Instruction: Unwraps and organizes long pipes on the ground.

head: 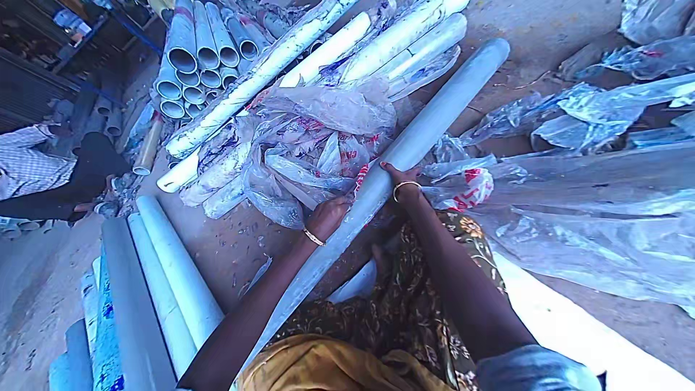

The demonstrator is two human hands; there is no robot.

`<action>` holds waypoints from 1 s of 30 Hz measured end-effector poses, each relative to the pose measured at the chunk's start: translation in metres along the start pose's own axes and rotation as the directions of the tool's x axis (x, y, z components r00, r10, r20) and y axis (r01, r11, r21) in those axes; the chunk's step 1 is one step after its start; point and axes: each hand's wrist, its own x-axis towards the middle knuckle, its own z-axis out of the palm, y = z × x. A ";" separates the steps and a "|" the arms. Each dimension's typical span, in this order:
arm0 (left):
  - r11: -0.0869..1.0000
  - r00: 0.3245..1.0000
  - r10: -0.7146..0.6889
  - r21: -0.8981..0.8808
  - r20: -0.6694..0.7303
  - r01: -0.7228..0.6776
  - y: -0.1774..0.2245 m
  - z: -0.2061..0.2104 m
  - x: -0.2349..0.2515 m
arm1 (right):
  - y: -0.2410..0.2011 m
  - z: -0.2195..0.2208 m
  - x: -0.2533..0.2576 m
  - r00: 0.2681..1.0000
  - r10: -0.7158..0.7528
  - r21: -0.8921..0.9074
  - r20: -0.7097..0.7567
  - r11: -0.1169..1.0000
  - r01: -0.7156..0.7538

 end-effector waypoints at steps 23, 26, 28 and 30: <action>0.951 0.918 -0.199 0.293 0.343 0.097 0.036 -0.019 0.032 | 0.001 -0.004 -0.003 0.998 -0.022 0.101 0.055 0.995 0.016; 0.923 0.906 -0.270 0.357 0.326 0.146 0.047 -0.016 0.035 | -0.001 -0.004 -0.004 0.998 -0.020 0.107 0.060 0.994 0.014; 0.909 0.911 -0.286 0.384 0.298 0.160 0.049 -0.011 0.036 | -0.001 -0.005 -0.004 0.998 -0.011 0.099 0.059 0.995 0.005; 0.900 0.910 -0.314 0.391 0.271 0.194 0.043 -0.007 0.036 | -0.001 -0.005 -0.003 0.998 -0.001 0.069 0.057 0.998 -0.003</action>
